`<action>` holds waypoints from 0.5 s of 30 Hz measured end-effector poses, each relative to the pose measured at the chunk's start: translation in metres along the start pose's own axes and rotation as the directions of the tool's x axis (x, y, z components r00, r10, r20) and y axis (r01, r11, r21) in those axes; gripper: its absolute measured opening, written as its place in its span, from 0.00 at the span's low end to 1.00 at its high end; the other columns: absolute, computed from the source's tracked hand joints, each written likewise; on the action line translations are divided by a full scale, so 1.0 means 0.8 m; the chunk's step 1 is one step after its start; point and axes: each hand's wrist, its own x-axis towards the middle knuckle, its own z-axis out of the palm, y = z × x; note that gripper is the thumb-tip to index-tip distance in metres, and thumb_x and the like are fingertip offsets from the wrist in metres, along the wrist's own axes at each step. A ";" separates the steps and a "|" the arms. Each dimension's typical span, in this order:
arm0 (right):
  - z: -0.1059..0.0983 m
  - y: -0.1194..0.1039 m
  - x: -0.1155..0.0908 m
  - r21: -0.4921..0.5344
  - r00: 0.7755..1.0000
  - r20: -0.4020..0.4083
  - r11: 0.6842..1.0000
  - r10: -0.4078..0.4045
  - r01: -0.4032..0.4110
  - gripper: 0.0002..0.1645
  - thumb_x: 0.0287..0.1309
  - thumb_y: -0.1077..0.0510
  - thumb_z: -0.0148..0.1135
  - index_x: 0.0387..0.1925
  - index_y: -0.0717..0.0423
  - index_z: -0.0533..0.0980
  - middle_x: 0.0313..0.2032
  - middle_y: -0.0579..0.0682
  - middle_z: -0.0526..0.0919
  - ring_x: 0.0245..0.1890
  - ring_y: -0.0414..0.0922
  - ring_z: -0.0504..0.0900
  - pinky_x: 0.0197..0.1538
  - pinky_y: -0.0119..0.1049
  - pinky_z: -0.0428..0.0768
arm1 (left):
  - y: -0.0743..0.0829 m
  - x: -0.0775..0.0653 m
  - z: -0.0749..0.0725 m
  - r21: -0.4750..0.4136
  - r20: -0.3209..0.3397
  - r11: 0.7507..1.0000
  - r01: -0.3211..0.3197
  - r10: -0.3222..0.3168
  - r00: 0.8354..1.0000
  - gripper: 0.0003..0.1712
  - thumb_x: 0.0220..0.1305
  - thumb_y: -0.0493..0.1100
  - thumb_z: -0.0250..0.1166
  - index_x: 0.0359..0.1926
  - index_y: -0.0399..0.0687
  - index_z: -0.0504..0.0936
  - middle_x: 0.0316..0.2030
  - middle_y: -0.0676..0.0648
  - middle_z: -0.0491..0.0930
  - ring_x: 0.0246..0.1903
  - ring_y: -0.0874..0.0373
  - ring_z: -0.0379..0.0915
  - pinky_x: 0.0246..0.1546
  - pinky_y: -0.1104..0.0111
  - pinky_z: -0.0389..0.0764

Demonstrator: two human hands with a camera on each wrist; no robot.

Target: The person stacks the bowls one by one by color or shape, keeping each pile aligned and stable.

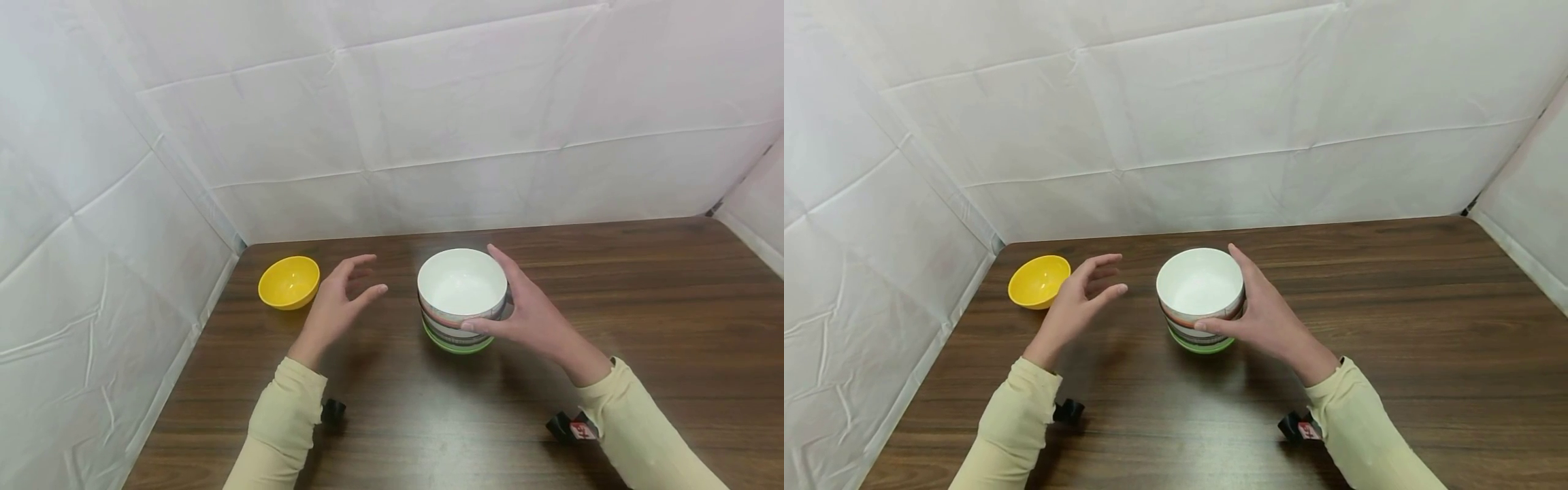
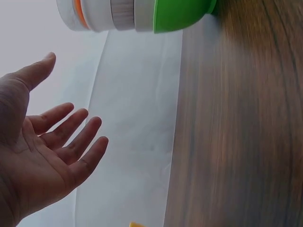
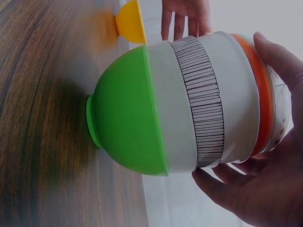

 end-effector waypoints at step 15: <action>0.001 0.002 0.000 -0.010 1.000 0.003 1.000 0.001 -0.001 0.70 0.38 0.48 0.79 0.75 0.52 0.43 0.70 0.63 0.56 0.62 0.60 0.67 0.64 0.65 0.63 | -0.029 0.001 -0.035 0.235 -0.134 0.971 0.038 -0.006 0.991 0.36 0.59 0.53 0.67 0.64 0.45 0.68 0.63 0.40 0.70 0.61 0.45 0.64 0.63 0.46 0.68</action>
